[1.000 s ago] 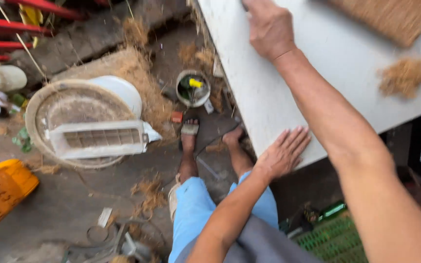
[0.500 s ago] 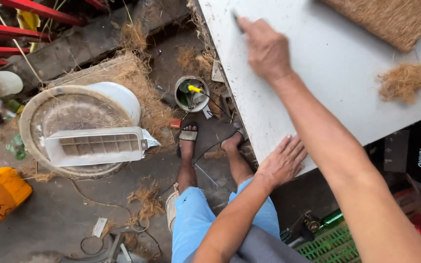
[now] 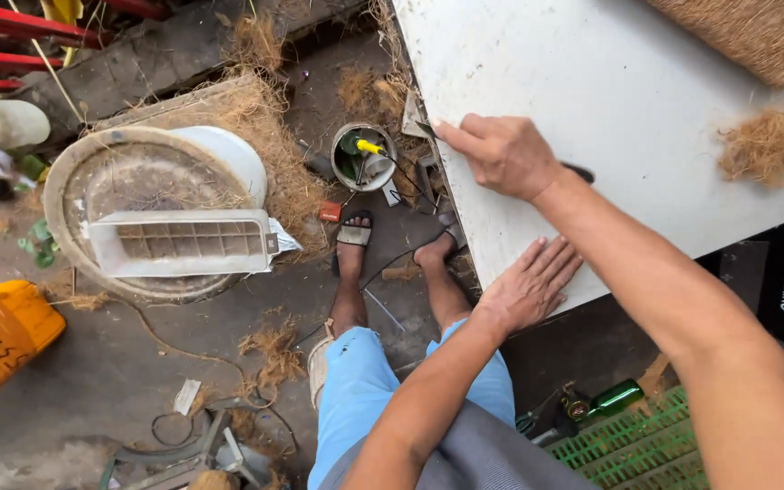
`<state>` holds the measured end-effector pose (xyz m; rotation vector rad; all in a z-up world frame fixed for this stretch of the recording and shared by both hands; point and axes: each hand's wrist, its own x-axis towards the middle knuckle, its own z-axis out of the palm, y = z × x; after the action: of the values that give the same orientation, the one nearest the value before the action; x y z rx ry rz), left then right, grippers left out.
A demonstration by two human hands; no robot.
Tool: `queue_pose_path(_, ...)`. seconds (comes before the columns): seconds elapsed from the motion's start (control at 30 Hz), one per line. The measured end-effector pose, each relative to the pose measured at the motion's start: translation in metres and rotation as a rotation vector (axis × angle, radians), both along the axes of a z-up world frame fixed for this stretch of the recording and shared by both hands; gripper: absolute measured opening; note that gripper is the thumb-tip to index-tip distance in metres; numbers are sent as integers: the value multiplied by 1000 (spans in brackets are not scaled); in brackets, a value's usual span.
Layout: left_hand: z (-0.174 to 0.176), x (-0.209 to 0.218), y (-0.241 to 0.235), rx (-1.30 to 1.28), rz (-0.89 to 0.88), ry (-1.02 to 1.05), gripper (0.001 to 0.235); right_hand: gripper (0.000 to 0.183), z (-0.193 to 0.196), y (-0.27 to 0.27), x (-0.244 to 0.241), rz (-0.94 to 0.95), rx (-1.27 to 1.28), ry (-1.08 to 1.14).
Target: The person uses a knife to scrape a white board surface, removing small debris and fibers. They repeatedly scrape different areas and occasionally wipe the surface with their hand. A coir mat rests on the board but is not handled.
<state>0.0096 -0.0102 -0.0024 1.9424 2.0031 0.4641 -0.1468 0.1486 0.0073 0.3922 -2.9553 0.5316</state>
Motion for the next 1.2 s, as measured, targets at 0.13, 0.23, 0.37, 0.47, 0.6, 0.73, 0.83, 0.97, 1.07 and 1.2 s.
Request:
queue_pose_path(0.13,13,-11,3,-47,7,101,73,59,-14,34,9,-124,224,-41)
queue_pose_path(0.23,-10,14,13,-111,-23,-6,67,44,2,-1,29,-87,192,-55)
queue_pose_path(0.37,8,-2,4,-70,-15,79,71,68,-17,20,19,-142,91,-56)
queue_pose_path(0.47,-7,7,11,-94,-71,32,62,26,18,16,9,-349,-227,-119)
queue_pose_path(0.6,9,-26,10,178,34,-315,63,36,13,38,71,-823,-694,103)
queue_pose_path(0.73,-1,-112,41,294,-71,-658,25,35,4,58,161,-1307,-1031,32)
queue_pose_path(0.83,-45,-209,75,222,86,-248,39,31,13,49,192,-1431,-1130,-36)
queue_pose_path(0.97,14,-266,90,-382,313,243,86,32,14,44,199,-1439,-1332,144)
queue_pose_path(1.07,10,-233,55,-318,346,214,94,30,21,44,192,-1467,-1301,109)
queue_pose_path(1.2,15,-156,-19,-203,294,126,96,31,21,40,203,-1428,-1311,167)
